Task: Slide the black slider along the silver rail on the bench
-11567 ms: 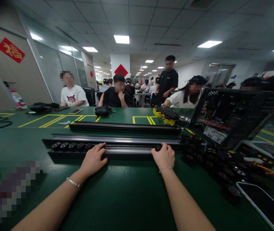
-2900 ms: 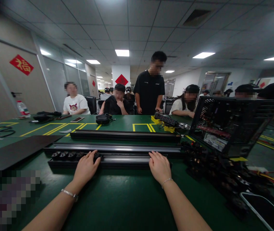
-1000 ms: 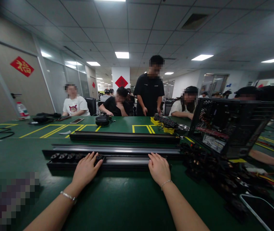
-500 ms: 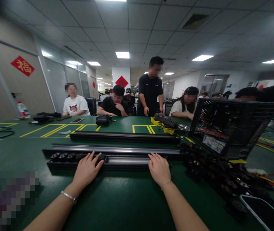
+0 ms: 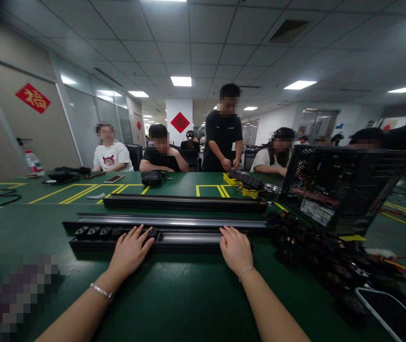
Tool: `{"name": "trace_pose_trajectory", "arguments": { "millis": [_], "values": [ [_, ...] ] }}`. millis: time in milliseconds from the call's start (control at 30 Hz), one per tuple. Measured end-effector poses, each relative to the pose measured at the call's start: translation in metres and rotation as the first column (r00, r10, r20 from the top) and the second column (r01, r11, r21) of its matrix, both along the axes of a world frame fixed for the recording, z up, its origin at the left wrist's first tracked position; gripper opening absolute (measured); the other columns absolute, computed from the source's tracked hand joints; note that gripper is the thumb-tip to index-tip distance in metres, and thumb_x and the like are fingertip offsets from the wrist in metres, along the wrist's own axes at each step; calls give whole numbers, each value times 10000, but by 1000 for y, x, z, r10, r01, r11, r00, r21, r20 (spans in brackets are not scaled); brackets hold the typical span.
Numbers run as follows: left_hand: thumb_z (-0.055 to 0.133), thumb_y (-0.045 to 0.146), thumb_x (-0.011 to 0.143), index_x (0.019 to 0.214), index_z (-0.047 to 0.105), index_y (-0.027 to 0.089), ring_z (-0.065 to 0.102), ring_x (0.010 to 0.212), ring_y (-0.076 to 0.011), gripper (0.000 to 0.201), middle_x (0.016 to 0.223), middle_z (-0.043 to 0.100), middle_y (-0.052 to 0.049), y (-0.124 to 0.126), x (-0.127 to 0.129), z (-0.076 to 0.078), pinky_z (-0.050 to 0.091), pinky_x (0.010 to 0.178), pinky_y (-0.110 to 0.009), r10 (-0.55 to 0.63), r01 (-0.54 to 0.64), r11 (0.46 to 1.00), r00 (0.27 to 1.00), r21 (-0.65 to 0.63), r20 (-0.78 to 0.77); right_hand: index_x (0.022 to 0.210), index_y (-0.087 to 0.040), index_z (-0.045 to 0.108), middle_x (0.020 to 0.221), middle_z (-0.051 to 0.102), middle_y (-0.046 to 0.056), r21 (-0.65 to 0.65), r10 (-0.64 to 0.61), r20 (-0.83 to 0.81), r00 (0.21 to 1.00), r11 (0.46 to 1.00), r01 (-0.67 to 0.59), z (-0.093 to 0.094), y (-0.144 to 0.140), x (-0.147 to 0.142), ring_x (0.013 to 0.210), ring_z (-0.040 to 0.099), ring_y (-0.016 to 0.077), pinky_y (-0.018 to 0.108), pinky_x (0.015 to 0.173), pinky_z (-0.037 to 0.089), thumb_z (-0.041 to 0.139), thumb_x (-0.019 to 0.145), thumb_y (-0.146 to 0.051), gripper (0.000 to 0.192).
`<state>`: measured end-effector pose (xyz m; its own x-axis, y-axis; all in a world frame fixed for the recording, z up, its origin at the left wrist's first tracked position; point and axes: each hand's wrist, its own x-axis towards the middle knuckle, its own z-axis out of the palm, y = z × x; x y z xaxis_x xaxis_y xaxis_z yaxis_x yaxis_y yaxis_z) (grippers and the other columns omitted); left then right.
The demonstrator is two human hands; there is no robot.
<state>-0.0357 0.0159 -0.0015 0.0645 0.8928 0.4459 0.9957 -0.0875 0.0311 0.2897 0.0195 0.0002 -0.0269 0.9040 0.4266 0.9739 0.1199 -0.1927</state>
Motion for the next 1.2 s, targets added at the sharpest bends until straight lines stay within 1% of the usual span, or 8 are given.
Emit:
{"name": "trace_pose_trajectory", "arguments": {
  "millis": [100,233,367,533,767,900,1067,1200],
  "values": [
    [344,469,875,1238,548,260,400,1272,-280,466,1367,473,-87,0,2,-1,289,1020,-493,2,-3,1000,999,13,32,1210,-223,587,1293,544,22,-6,2,-1,1000,1000,-2,0,0,0,1227,434,186,373,1013,311,316,877,-281,433],
    [376,411,875,1135,609,209,437,1247,-258,403,1303,541,-79,2,4,-2,289,1033,-480,-21,17,999,997,47,78,1203,-221,592,1291,546,21,-5,7,-9,1000,1000,-7,1,0,0,1226,435,183,366,1013,310,319,874,-278,431],
    [400,404,866,1073,633,212,459,1231,-244,366,1277,565,-60,3,3,-4,303,1028,-461,-37,31,998,995,57,90,1193,-221,599,1284,552,19,15,0,-11,1000,1000,0,-2,1,1,1220,440,180,363,1015,308,326,872,-274,425],
    [388,410,871,1073,637,239,456,1233,-237,363,1280,563,-44,2,3,-2,300,1025,-464,-40,36,998,995,51,96,1195,-224,598,1283,553,11,18,-8,-7,1000,1000,8,-2,1,0,1220,441,184,368,1012,308,325,871,-271,426],
    [395,440,864,1106,629,278,437,1247,-251,374,1306,541,-35,-1,4,3,264,1039,-508,-36,35,999,994,12,101,1202,-229,594,1288,548,19,1,-8,-14,1000,1000,8,2,-1,-2,1222,441,185,370,1009,315,328,871,-270,427],
    [395,446,863,1115,625,279,429,1251,-249,380,1314,536,-35,-1,5,3,261,1044,-502,-41,41,999,994,10,105,1202,-231,594,1290,547,23,-6,-4,-13,1000,1000,4,1,0,0,1225,438,189,377,1007,318,328,871,-275,427],
    [395,435,865,1160,597,256,439,1241,-243,400,1303,545,-52,-1,6,1,264,1046,-482,-39,34,999,993,38,109,1207,-231,589,1299,539,18,-11,-3,-10,1000,1000,3,-1,1,1,1229,431,190,381,1008,314,317,877,-287,431],
    [393,444,864,1130,617,269,438,1243,-248,389,1308,542,-37,-1,6,1,266,1044,-486,-38,35,999,994,29,101,1208,-222,588,1293,544,17,-8,2,-3,1000,1000,-2,-1,1,0,1228,433,190,378,1012,311,312,878,-284,434]
  ]
}}
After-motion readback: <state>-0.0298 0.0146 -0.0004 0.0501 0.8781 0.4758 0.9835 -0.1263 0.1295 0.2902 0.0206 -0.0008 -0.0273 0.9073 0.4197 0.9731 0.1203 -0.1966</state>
